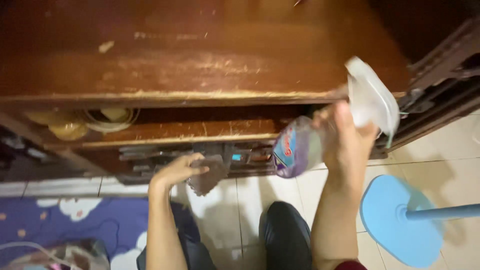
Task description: The person wipes down the tabletop of a wooden cabinet with a cloth, cleans inside the open shelf, applies cleaner from a spray bottle, and wipes the lower cabinet doors with the cloth.
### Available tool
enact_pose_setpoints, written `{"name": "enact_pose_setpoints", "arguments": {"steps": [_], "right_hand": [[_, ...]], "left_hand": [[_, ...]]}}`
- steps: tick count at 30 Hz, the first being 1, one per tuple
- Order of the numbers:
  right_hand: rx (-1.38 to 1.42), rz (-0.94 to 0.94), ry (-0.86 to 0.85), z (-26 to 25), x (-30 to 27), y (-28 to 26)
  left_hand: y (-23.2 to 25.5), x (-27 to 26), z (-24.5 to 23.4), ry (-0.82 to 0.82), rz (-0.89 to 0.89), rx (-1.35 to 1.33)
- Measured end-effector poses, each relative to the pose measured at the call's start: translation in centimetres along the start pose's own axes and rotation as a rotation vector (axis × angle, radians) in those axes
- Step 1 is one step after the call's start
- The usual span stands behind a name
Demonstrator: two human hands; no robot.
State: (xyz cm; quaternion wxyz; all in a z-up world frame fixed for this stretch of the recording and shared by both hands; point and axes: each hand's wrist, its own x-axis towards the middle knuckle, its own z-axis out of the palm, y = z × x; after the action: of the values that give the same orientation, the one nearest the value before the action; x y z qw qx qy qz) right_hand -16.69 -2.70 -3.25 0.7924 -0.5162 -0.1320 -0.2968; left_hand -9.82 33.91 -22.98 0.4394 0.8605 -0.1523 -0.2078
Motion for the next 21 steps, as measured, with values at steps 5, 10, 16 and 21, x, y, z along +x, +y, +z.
{"name": "enact_pose_setpoints", "arguments": {"steps": [5, 10, 16, 21], "right_hand": [[-0.068, -0.012, 0.089, 4.0, 5.7, -1.5], [0.003, -0.114, 0.020, 6.4, 12.1, -1.1], [-0.133, -0.383, 0.018, 6.1, 18.6, 2.0], [-0.672, -0.532, 0.101, 5.0, 19.4, 6.2]], "left_hand": [[5.4, -0.5, -0.3, -0.140, -0.018, -0.241], [7.3, -1.4, -0.8, -0.097, -0.016, -0.258], [8.1, -2.6, -1.1, -0.062, -0.027, -0.222], [9.2, -3.4, -1.0, 0.000, 0.068, -0.192]]}}
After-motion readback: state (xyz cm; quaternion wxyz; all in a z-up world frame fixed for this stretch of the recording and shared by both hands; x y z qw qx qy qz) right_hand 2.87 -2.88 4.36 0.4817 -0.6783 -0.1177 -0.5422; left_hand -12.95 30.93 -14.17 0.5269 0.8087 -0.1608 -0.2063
